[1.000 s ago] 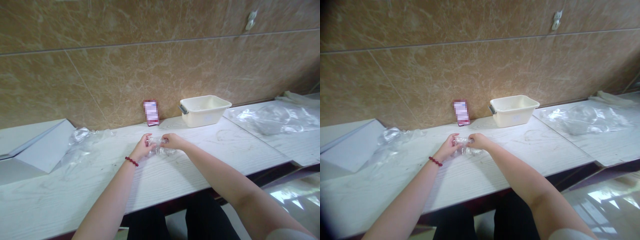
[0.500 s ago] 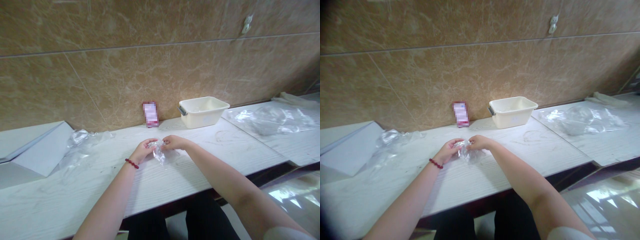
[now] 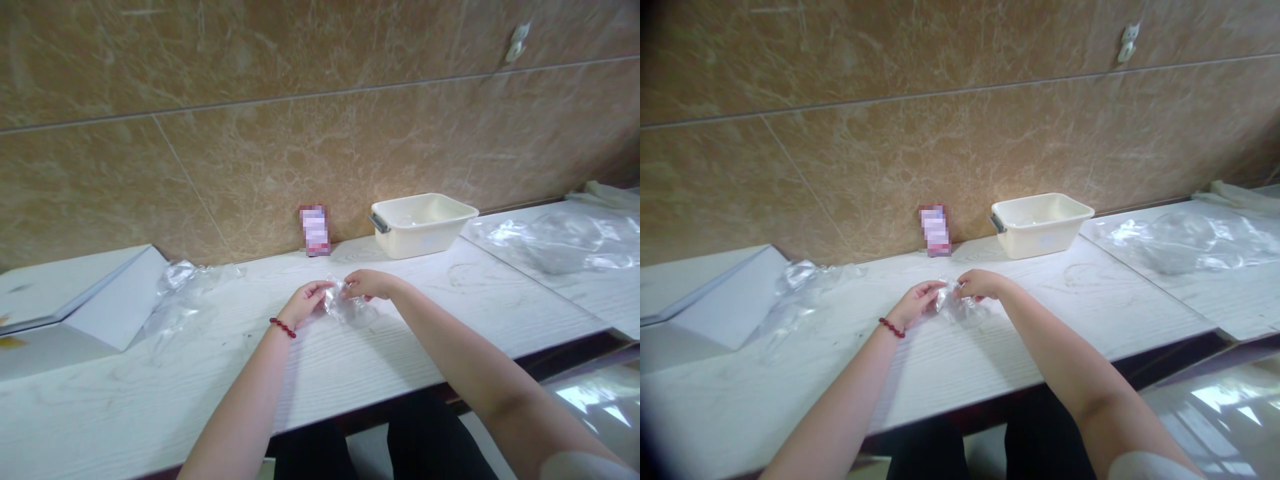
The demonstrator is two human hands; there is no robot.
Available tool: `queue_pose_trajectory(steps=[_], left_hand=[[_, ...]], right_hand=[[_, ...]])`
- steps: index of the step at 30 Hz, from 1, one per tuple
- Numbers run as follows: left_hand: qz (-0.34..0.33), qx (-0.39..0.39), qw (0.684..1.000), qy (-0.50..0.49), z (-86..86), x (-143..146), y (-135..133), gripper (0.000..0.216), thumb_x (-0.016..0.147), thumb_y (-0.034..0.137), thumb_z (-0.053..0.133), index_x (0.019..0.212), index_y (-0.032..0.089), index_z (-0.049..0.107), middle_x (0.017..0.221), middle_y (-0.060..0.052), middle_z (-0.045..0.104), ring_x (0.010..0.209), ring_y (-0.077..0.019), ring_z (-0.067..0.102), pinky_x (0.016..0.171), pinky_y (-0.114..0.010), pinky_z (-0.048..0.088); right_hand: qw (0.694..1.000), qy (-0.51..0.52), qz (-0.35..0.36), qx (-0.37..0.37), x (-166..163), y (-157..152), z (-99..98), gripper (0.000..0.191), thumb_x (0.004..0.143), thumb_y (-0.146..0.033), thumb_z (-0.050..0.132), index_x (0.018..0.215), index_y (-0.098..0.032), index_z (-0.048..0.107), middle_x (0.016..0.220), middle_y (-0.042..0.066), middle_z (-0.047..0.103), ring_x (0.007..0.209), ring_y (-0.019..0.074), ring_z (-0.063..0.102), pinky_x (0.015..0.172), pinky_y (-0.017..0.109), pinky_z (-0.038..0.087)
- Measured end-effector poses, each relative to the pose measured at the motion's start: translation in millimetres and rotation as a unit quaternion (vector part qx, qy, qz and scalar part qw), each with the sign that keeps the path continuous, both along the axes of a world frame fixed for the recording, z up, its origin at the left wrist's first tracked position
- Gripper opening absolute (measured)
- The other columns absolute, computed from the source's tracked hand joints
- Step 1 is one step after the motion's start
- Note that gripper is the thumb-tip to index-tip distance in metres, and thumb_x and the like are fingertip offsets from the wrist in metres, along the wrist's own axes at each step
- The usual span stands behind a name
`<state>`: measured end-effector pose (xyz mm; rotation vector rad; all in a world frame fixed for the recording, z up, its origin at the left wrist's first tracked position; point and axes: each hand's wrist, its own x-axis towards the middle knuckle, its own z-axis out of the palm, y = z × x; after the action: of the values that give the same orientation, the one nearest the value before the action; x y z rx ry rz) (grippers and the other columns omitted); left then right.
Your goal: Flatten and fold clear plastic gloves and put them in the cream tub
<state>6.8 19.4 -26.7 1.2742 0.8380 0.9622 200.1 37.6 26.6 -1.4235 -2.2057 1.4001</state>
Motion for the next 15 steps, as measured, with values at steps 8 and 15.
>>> queue_pose_trajectory(steps=[8, 15], left_hand=[[0.05, -0.047, 0.996, -0.064, 3.8, 1.5, 1.6, 0.027, 0.064, 0.029, 0.061, 0.088, 0.016, 0.058, 0.068, 0.001, 0.055, 0.057, -0.0055, 0.047, 0.058, -0.02, 0.04], [0.076, -0.05, 0.992, -0.083, 3.2, 3.3, 2.7, 0.028, 0.06, 0.025, 0.064, 0.086, 0.016, 0.059, 0.073, -0.001, 0.058, 0.06, -0.0069, 0.051, 0.06, -0.02, 0.041]], right_hand=[[0.992, 0.098, -0.043, -0.069, -6.9, -0.1, -11.7, 0.019, 0.065, -0.03, 0.058, 0.075, -0.014, 0.053, 0.062, -0.002, 0.049, 0.055, 0.006, 0.045, 0.047, 0.017, 0.042], [0.967, 0.196, -0.045, -0.156, -13.5, -6.4, -15.5, 0.014, 0.071, -0.024, 0.053, 0.081, -0.015, 0.05, 0.072, 0.001, 0.052, 0.063, 0.0082, 0.05, 0.054, 0.022, 0.049]])
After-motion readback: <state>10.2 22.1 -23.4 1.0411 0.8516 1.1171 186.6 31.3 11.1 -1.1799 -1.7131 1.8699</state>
